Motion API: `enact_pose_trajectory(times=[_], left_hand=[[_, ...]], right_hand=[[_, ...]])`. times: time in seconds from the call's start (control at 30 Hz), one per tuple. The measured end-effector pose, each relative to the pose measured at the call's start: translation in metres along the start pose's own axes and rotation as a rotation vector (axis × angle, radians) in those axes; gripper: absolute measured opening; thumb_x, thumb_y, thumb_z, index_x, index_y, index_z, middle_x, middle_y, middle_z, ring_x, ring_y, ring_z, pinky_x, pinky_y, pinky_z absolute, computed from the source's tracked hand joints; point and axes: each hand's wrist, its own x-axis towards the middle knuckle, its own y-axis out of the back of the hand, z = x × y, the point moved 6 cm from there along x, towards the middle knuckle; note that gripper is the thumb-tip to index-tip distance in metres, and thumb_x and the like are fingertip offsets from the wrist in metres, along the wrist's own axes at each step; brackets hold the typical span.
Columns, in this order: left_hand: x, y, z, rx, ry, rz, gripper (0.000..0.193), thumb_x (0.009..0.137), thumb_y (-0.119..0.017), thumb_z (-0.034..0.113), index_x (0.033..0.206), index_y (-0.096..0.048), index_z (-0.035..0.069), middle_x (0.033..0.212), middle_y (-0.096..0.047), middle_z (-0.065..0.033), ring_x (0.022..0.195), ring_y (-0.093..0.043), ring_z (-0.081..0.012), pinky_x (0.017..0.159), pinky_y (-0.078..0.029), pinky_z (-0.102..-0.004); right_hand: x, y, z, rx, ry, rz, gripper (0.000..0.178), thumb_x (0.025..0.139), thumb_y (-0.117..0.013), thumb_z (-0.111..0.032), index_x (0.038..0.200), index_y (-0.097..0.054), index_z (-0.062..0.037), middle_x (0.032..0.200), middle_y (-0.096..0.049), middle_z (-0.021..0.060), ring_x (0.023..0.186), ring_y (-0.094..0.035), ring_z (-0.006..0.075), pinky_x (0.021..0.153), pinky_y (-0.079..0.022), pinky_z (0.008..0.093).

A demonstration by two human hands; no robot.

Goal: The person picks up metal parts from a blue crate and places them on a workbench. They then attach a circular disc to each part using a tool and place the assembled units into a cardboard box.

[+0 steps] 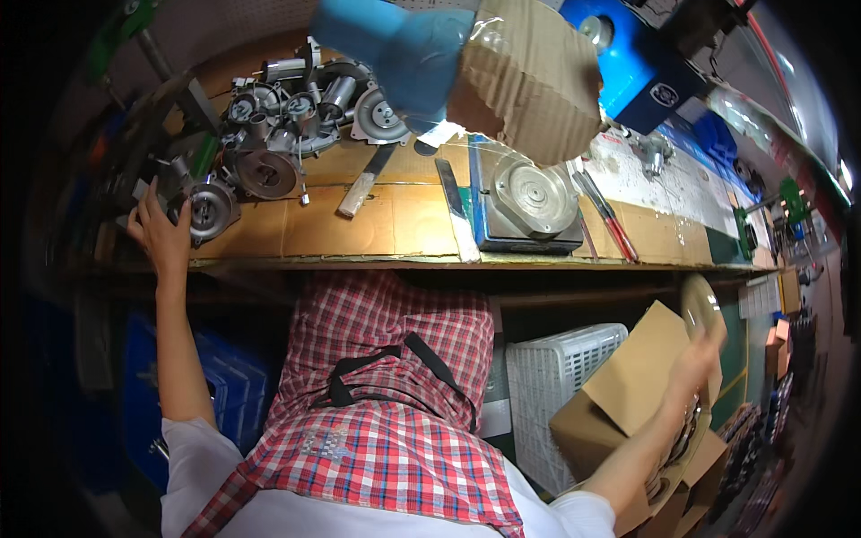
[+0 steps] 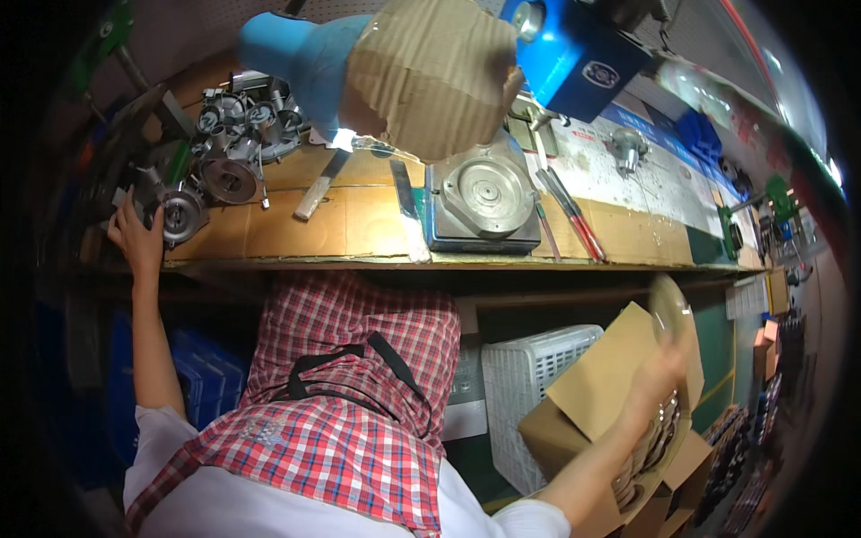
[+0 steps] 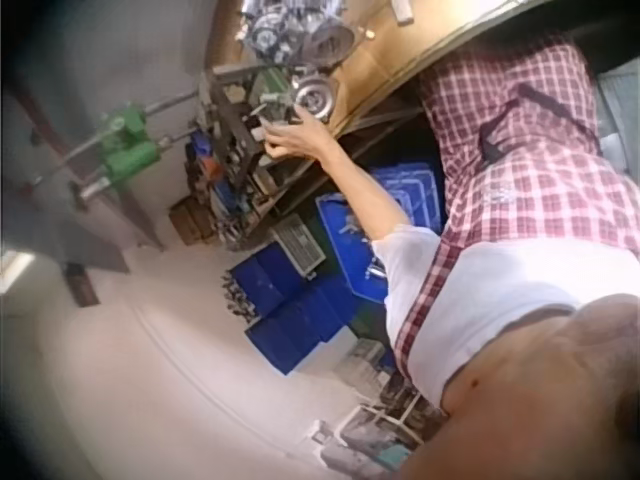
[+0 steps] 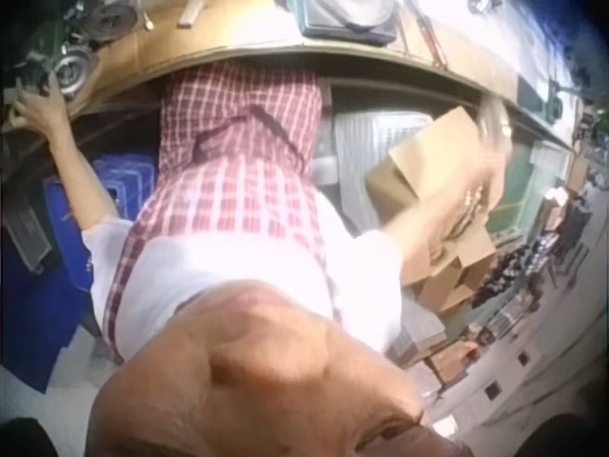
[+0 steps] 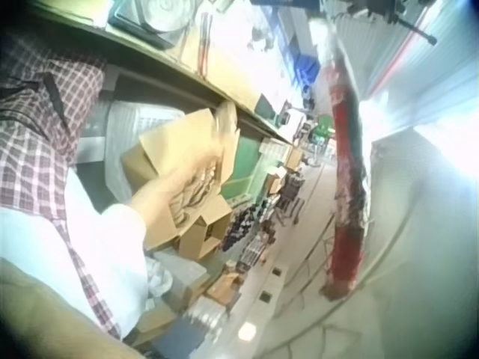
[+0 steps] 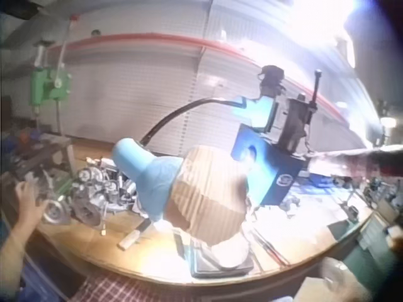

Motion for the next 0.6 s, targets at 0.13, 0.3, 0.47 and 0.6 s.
enact_pose_trajectory(times=[0.13,0.3,0.47,0.6], left_hand=[[0.006,-0.004,0.013,0.104,0.031,-0.297,0.059,0.086,-0.073,0.027,0.138,-0.052,0.008,0.127,-0.059,-0.0098,0.119,-0.046,-0.0330,0.100,-0.039,-0.0498],[0.009,-0.023,-0.023,-0.250,-0.021,-0.332,0.053,0.082,-0.075,0.014,0.128,-0.054,-0.003,0.118,-0.063,-0.0188,0.111,-0.055,-0.0336,0.097,-0.044,-0.0416],[-0.036,0.029,-0.017,-0.954,0.359,-0.539,0.038,0.089,-0.068,0.011,0.122,-0.056,-0.004,0.109,-0.065,-0.0129,0.099,-0.062,-0.0191,0.087,-0.047,-0.0294],[-0.066,0.099,0.025,-1.392,0.558,-0.704,0.046,0.092,-0.069,0.018,0.128,-0.051,-0.005,0.113,-0.064,-0.0121,0.098,-0.063,-0.0159,0.084,-0.052,-0.0295]], right_hand=[[0.007,-0.132,-0.173,0.228,0.571,-0.268,0.035,0.094,-0.052,0.002,0.123,-0.064,-0.0112,0.121,-0.065,0.0134,0.107,-0.065,0.0350,0.091,-0.055,0.0398],[0.009,-0.202,-0.220,0.175,0.624,-0.428,0.032,0.091,-0.062,-0.021,0.122,-0.066,-0.0111,0.129,-0.060,0.0162,0.125,-0.052,0.0341,0.109,-0.037,0.0449],[-0.001,-0.172,-0.236,0.217,0.593,-0.290,0.043,0.088,-0.068,-0.031,0.121,-0.064,-0.0037,0.126,-0.060,0.0169,0.120,-0.053,0.0356,0.105,-0.039,0.0462],[-0.061,-0.120,-0.292,0.662,0.569,-0.515,0.045,0.088,-0.070,-0.028,0.122,-0.064,0.0010,0.116,-0.066,0.0175,0.114,-0.059,0.0345,0.102,-0.044,0.0417]])
